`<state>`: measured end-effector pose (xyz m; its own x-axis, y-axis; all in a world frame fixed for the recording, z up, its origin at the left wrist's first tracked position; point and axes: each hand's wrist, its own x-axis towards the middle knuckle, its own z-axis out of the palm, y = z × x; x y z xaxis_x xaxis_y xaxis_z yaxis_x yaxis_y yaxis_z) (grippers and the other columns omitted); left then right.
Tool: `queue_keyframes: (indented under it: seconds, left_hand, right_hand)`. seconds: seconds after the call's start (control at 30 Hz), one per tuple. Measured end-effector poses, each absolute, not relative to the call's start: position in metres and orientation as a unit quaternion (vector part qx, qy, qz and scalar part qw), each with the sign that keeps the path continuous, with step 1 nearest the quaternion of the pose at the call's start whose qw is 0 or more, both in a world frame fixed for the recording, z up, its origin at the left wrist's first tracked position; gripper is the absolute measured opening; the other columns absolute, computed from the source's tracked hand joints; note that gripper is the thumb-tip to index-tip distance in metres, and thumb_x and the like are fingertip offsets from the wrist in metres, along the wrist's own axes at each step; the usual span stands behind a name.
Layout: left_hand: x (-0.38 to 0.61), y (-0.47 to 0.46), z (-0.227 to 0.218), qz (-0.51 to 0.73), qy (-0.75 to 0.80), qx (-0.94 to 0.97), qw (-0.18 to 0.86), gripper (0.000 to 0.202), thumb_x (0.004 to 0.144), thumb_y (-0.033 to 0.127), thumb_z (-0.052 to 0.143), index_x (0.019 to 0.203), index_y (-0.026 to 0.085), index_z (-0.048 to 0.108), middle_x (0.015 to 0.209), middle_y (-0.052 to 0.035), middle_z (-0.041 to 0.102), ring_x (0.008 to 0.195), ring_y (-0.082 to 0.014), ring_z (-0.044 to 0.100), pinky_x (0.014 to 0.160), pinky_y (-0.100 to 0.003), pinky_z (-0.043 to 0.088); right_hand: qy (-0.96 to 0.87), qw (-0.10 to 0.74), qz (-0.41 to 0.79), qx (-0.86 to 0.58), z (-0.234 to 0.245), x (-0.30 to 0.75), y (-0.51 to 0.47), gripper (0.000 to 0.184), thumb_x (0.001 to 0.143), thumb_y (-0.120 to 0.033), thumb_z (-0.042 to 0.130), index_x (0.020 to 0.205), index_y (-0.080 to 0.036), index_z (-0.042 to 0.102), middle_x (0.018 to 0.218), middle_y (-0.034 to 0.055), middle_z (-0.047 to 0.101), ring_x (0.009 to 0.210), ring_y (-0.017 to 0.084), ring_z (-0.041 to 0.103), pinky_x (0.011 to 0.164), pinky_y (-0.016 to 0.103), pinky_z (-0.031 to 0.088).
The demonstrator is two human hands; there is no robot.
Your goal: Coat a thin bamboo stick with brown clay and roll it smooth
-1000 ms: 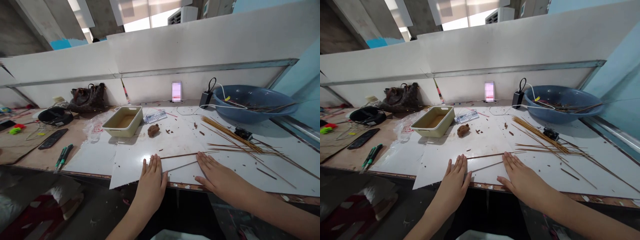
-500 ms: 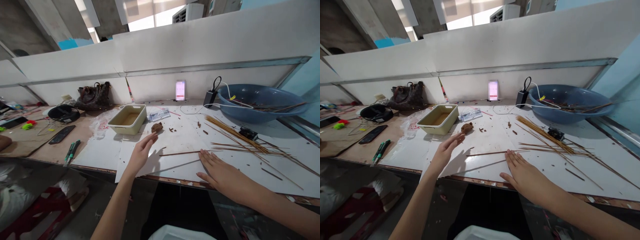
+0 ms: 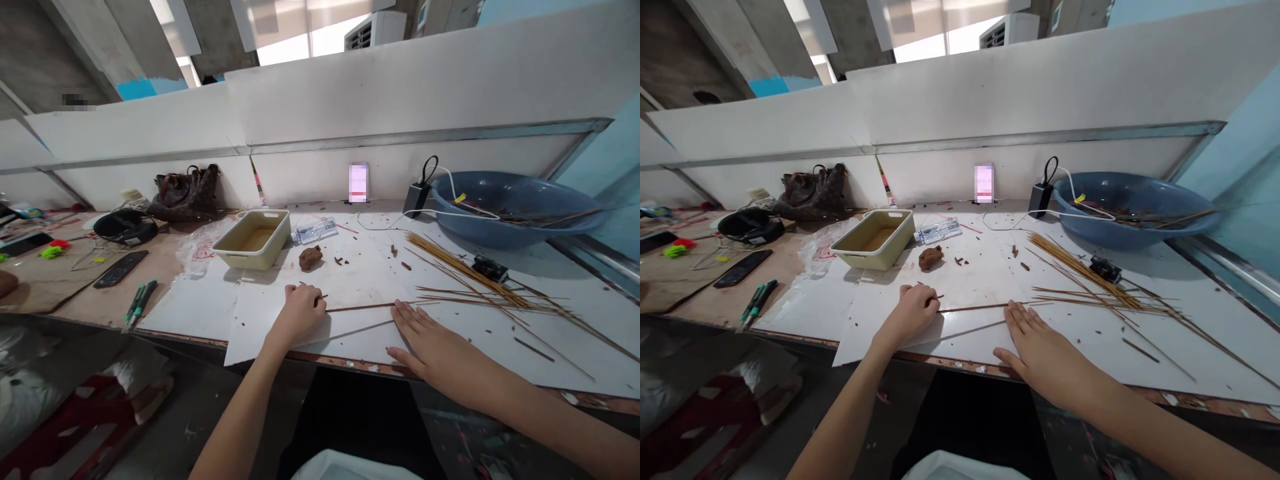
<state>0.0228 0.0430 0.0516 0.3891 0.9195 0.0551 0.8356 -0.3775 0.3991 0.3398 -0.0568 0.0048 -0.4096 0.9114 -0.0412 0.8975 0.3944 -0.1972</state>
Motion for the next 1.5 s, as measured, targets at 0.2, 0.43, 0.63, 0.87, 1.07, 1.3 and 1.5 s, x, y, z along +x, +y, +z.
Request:
queue_keyframes:
  seconds: [0.2, 0.43, 0.63, 0.87, 1.07, 1.3, 1.5]
  left_hand:
    - [0.026, 0.04, 0.052, 0.211, 0.523, 0.814, 0.141, 0.029, 0.106, 0.019, 0.046, 0.12, 0.023, 0.071, 0.135, -0.011, 0.073, 0.128, -0.0308, 0.063, 0.112, -0.052, 0.037]
    - [0.0, 0.011, 0.046, 0.206, 0.512, 0.826, 0.112, 0.025, 0.105, 0.019, 0.057, 0.117, 0.025, 0.077, 0.122, -0.0098, 0.076, 0.12, -0.0311, 0.064, 0.11, -0.052, 0.042]
    - [-0.01, 0.009, 0.036, 0.219, 0.526, 0.809, 0.143, 0.016, 0.105, 0.025, 0.065, 0.105, 0.026, 0.081, 0.107, -0.0074, 0.076, 0.109, -0.0297, 0.066, 0.107, -0.053, 0.043]
    - [-0.01, 0.019, 0.029, 0.241, 0.524, 0.805, 0.137, 0.013, 0.1, 0.022, 0.073, 0.088, 0.023, 0.079, 0.102, -0.0062, 0.077, 0.105, -0.0288, 0.067, 0.107, -0.052, 0.043]
    - [-0.007, 0.021, 0.026, 0.217, 0.497, 0.834, 0.102, 0.018, 0.106, 0.019, 0.062, 0.096, 0.023, 0.076, 0.105, -0.0075, 0.077, 0.109, -0.03, 0.064, 0.104, -0.05, 0.046]
    - [-0.014, 0.028, 0.035, 0.207, 0.511, 0.833, 0.043, 0.024, 0.107, 0.014, 0.051, 0.097, 0.022, 0.071, 0.106, -0.0111, 0.075, 0.108, -0.0327, 0.063, 0.101, -0.051, 0.048]
    - [-0.011, 0.048, 0.052, 0.32, 0.593, 0.735, 0.07, 0.018, 0.107, 0.032, 0.065, 0.092, 0.023, 0.072, 0.09, -0.0077, 0.079, 0.087, -0.0301, 0.07, 0.093, -0.049, 0.054]
  right_hand:
    - [-0.838, 0.047, 0.097, -0.535, 0.009, 0.343, -0.058, 0.089, 0.113, -0.073, 0.034, 0.176, -0.01, 0.036, 0.179, 0.0209, 0.034, 0.165, 0.04, 0.038, 0.135, 0.056, 0.037]
    - [-0.837, 0.045, 0.09, -0.538, 0.009, 0.343, -0.057, 0.09, 0.113, -0.074, 0.033, 0.175, -0.009, 0.038, 0.179, 0.0219, 0.035, 0.166, 0.038, 0.037, 0.136, 0.056, 0.036]
    - [-0.84, 0.038, 0.098, -0.532, 0.014, 0.344, -0.055, 0.091, 0.112, -0.075, 0.034, 0.176, -0.011, 0.035, 0.18, 0.0206, 0.035, 0.166, 0.04, 0.037, 0.135, 0.056, 0.038]
    - [-0.838, 0.023, 0.099, -0.536, 0.02, 0.341, -0.056, 0.091, 0.113, -0.074, 0.033, 0.173, -0.007, 0.042, 0.179, 0.0223, 0.034, 0.165, 0.04, 0.038, 0.135, 0.055, 0.037]
    - [-0.839, 0.023, 0.1, -0.534, 0.017, 0.341, -0.055, 0.091, 0.112, -0.074, 0.034, 0.174, -0.006, 0.04, 0.179, 0.0229, 0.033, 0.166, 0.04, 0.036, 0.135, 0.056, 0.036]
    - [-0.843, 0.042, 0.102, -0.526, 0.012, 0.345, -0.054, 0.088, 0.113, -0.073, 0.036, 0.178, -0.014, 0.031, 0.18, 0.019, 0.031, 0.166, 0.04, 0.034, 0.136, 0.057, 0.035]
    - [-0.836, 0.02, 0.108, -0.537, 0.02, 0.34, -0.055, 0.09, 0.113, -0.074, 0.034, 0.174, -0.008, 0.039, 0.179, 0.0213, 0.03, 0.167, 0.039, 0.034, 0.135, 0.056, 0.036]
